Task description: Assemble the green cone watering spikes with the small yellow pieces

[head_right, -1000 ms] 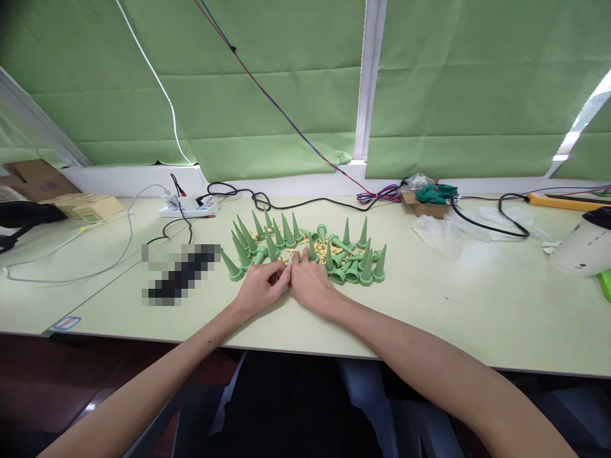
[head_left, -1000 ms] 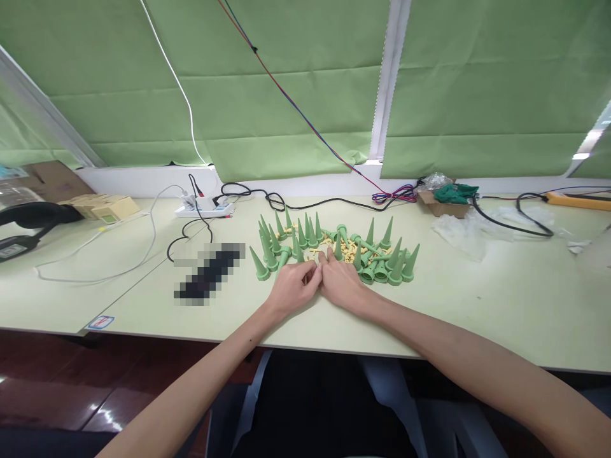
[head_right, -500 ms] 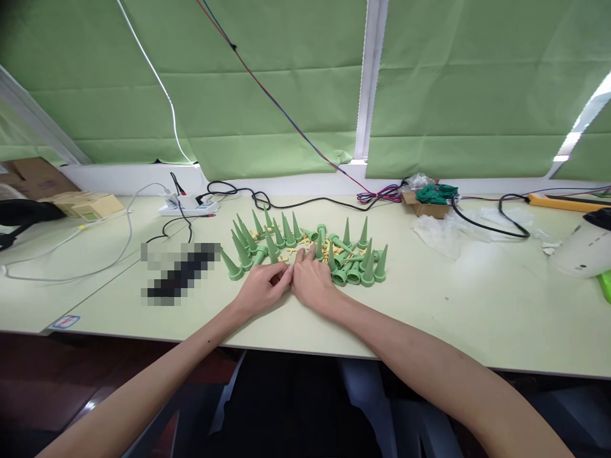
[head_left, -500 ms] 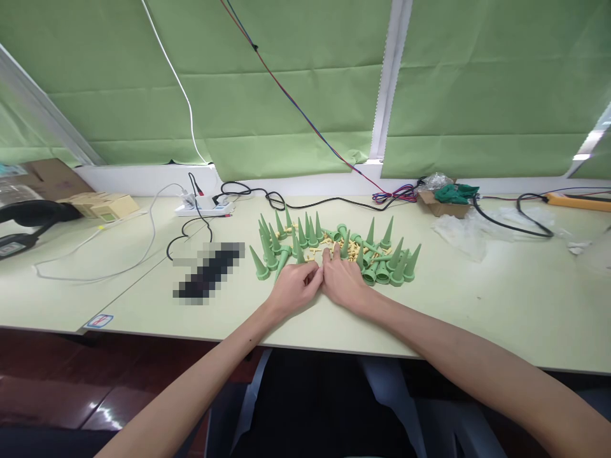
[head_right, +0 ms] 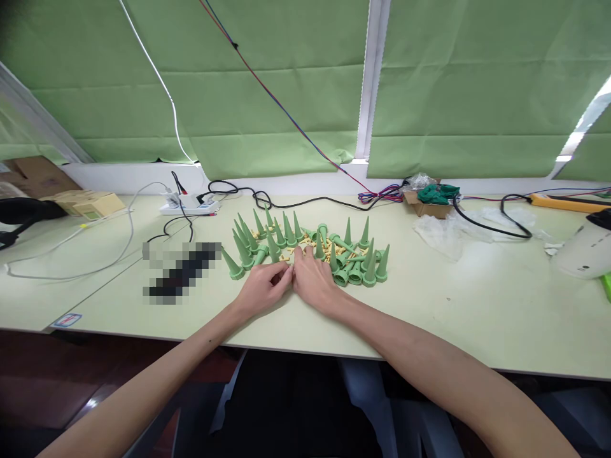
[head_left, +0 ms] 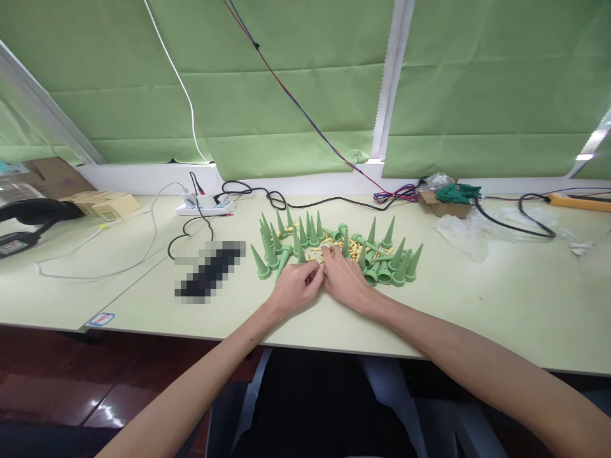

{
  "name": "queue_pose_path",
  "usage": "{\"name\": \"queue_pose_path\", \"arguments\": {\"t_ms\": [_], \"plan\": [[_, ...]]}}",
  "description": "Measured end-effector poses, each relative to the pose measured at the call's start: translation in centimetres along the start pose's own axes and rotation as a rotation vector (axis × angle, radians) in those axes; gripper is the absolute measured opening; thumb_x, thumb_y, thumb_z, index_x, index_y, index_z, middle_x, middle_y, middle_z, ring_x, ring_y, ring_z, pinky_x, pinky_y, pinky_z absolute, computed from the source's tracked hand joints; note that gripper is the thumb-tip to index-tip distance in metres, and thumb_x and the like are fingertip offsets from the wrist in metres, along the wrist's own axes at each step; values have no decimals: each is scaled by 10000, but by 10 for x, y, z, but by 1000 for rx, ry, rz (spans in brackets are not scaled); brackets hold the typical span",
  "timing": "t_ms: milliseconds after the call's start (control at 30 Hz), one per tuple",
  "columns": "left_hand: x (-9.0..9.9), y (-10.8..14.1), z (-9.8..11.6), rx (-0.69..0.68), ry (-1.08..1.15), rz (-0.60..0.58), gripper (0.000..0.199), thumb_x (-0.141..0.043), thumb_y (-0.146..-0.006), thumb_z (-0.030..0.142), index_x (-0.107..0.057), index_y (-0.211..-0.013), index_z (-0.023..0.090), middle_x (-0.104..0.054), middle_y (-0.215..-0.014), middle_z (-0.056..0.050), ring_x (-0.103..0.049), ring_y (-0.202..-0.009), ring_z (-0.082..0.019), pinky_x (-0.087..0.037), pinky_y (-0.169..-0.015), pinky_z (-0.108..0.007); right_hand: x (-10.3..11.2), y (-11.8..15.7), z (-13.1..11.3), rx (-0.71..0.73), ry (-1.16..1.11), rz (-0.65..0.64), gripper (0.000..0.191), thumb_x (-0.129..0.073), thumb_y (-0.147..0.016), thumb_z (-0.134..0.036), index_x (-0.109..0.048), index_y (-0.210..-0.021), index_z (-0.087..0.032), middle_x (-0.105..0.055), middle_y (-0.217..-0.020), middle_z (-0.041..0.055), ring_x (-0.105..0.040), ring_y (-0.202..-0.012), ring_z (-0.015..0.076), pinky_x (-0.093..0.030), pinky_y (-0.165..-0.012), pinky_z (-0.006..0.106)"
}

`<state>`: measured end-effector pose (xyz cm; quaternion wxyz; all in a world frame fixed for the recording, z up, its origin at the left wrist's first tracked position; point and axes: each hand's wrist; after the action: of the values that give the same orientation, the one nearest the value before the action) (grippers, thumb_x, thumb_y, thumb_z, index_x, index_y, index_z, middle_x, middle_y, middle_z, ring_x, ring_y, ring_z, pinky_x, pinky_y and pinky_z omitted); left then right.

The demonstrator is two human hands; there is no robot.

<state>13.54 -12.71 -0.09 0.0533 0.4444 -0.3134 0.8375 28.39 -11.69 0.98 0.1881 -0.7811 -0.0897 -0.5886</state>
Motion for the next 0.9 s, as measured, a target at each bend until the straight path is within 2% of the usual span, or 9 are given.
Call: {"name": "queue_pose_path", "arguments": {"t_ms": [133,400,633,900], "plan": [[0,0,1,1,-8,51,333,-445,-920,258,-398,-600,182,-435,-518,36,-366,-487,-97,-287,-528,-252,-1,0,3,44,-91,51,480,-355,-929,-151,-324,-1407,-138,-538,-1252,190,-647,-996,284,-501,-789,384],[-1,-1,-2,30,-31,207,329,-465,-922,260,-428,-605,176,-422,-494,44,-355,-459,-83,-276,-509,-249,-1,0,9,62,-123,70,483,-372,-883,-32,-362,-1348,-162,-591,-1178,142,-629,-999,255,-475,-781,336],[-1,-1,-2,42,-54,237,336,-464,-924,273,-440,-603,177,-415,-486,45,-343,-448,-82,-281,-505,-252,0,0,9,54,-65,41,518,-359,-854,14,-366,-1336,-176,-582,-1149,133,-635,-928,235,-460,-743,323],[0,-1,-1,90,-51,257,357,-449,-931,306,-449,-596,182,-440,-497,35,-376,-455,-90,-306,-517,-255,-3,-2,11,47,-35,57,390,-343,-915,-45,-446,-1262,-189,-585,-1090,119,-643,-877,239,-474,-706,322]]}}
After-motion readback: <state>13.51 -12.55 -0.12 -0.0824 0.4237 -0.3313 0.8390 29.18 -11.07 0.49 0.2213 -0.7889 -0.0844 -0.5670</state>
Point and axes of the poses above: each hand's wrist, its own y-axis away from the middle knuckle, its own x-axis out of the back of the hand, z = x × y
